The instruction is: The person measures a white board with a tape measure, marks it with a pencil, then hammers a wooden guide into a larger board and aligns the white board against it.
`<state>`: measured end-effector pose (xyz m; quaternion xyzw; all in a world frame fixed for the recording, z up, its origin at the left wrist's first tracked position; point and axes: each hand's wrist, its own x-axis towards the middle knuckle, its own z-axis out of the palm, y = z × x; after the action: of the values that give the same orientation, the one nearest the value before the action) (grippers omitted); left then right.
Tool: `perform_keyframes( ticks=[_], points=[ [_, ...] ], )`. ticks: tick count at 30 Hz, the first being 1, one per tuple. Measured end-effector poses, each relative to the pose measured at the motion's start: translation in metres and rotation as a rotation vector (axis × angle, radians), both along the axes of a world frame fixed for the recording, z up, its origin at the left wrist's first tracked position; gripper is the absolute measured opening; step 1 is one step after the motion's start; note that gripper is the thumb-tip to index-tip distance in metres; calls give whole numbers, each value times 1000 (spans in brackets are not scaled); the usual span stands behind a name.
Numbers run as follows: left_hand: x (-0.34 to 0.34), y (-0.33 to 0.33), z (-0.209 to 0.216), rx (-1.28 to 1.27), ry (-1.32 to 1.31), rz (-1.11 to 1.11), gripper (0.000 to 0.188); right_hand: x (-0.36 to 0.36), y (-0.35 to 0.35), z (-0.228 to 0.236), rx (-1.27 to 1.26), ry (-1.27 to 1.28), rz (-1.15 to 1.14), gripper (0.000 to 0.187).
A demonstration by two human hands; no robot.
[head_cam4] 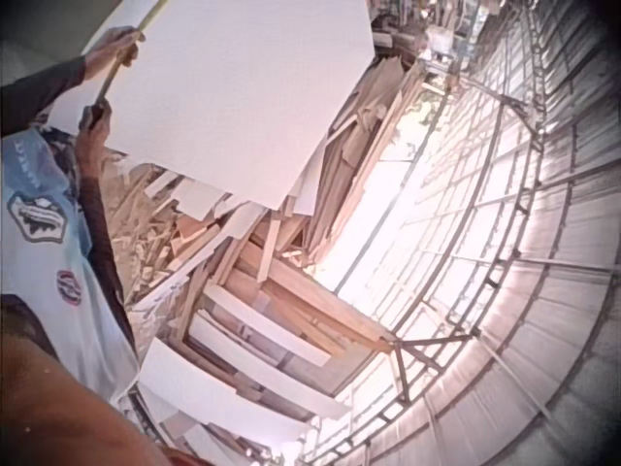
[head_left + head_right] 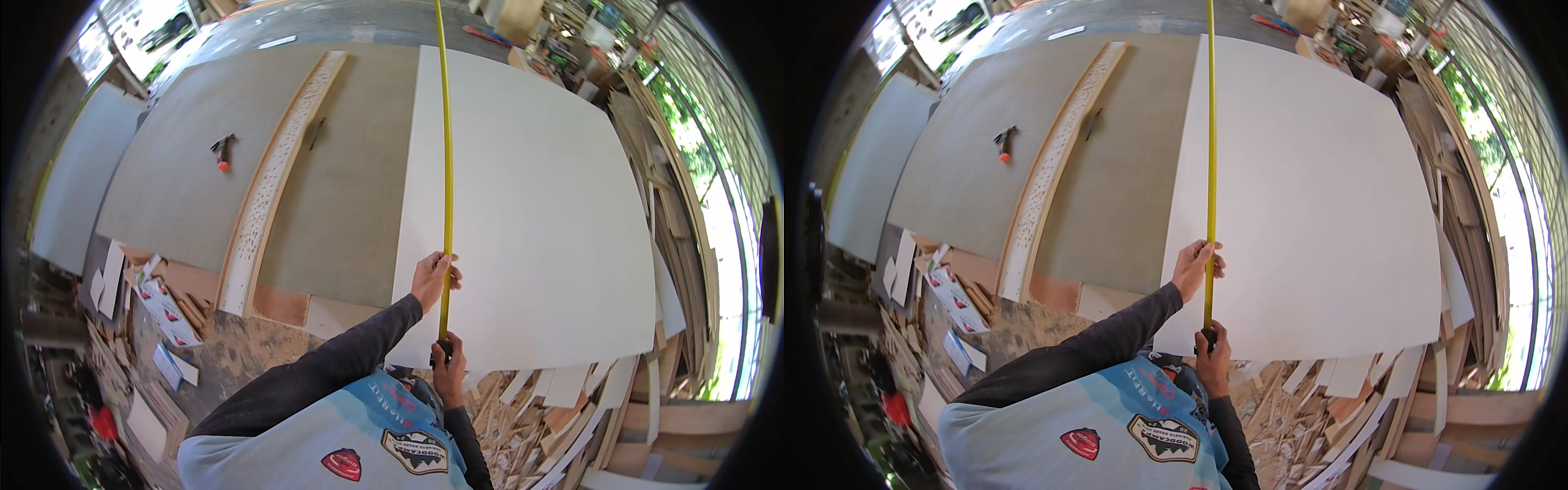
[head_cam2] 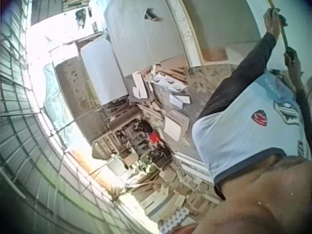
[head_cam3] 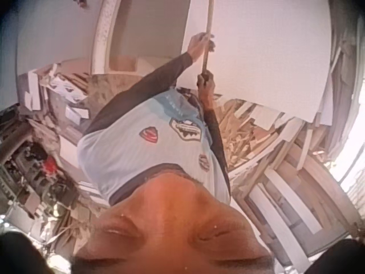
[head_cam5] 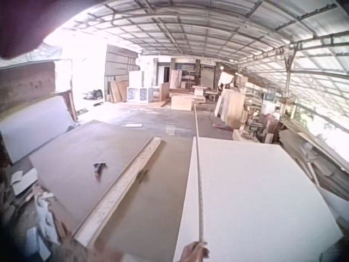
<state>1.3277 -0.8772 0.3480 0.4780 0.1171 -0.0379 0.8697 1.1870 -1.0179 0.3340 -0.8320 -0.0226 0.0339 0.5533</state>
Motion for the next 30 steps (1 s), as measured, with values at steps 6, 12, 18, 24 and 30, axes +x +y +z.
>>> perform_keyframes(
  ticks=[6, 12, 18, 24, 30],
  points=[
    [-69, 37, -22, -1, 92, 100, 27, 28, 52, 22, 30, 102, 184, 30],
    [-148, 94, -43, 144, 194, 450, 20, 17, 124, 2, 42, 136, 387, 39],
    [-216, 146, -75, -106, 239, 624, 30, -5, 193, -11, -7, 239, 699, 46],
    [-222, 180, -47, -310, 146, 759, 39, -6, 248, -17, 60, 9, 952, 60],
    [-196, 310, -44, -120, 147, 764, 36, 13, 270, 20, -8, -398, 989, 48]
  ],
)
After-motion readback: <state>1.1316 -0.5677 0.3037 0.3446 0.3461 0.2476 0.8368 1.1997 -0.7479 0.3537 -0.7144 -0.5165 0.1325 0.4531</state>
